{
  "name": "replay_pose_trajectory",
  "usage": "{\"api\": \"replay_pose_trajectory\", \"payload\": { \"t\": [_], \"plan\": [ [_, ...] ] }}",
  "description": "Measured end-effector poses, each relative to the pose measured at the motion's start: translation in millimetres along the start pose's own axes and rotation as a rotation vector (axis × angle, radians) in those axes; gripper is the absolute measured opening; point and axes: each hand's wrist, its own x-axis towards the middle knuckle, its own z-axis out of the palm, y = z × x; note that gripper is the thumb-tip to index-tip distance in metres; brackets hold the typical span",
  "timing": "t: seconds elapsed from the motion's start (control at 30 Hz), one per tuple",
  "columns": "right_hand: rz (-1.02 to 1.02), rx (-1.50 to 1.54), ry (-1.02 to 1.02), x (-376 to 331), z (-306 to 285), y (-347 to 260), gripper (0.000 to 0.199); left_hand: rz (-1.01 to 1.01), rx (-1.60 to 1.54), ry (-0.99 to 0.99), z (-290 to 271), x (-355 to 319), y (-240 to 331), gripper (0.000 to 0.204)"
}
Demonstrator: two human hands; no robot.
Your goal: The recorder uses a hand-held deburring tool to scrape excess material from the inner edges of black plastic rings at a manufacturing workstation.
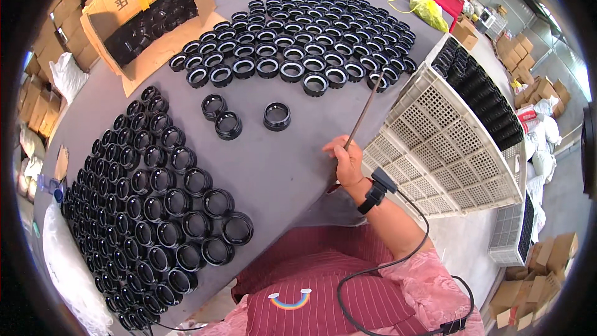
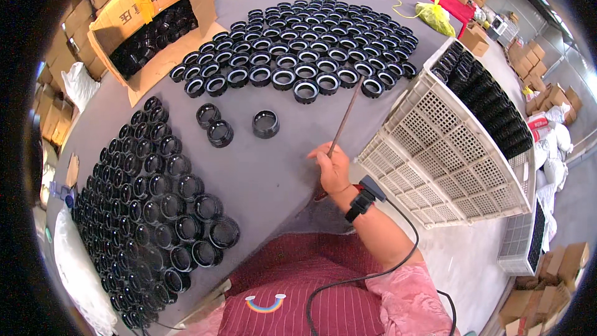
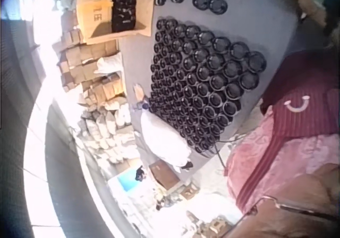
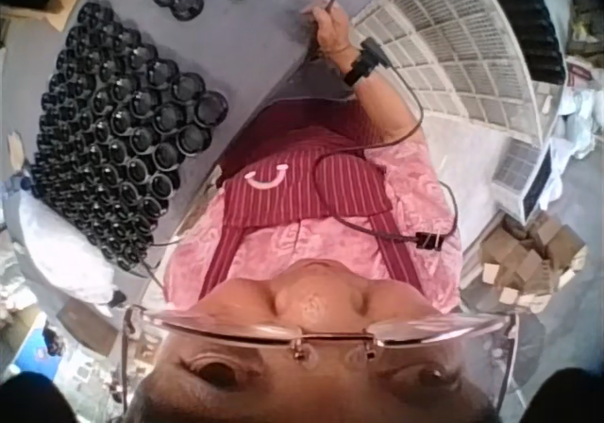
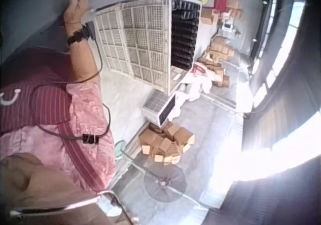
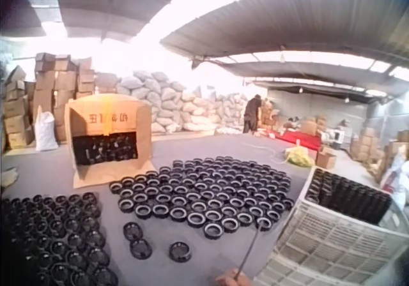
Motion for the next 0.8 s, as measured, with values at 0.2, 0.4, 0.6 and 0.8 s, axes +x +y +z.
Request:
{"api": "replay_pose_trajectory", "payload": {
  "t": [0.2,0.4,0.6,0.8],
  "plan": [
    [0.343,-0.056,-0.173,24,-15,-27,0.028,-0.027,-0.035,0.010,7,23,13,0.019],
    [0.081,-0.187,-0.633,75,-43,-3,0.029,-0.128,-0.041,0.000,22,53,36,0.020],
    [0.377,-0.047,-0.697,84,-58,5,0.025,-0.208,-0.063,-0.071,51,84,80,0.021],
    [0.419,-0.026,-0.771,99,-54,7,0.024,-0.159,-0.111,-0.131,72,103,123,0.021]
  ]
}}
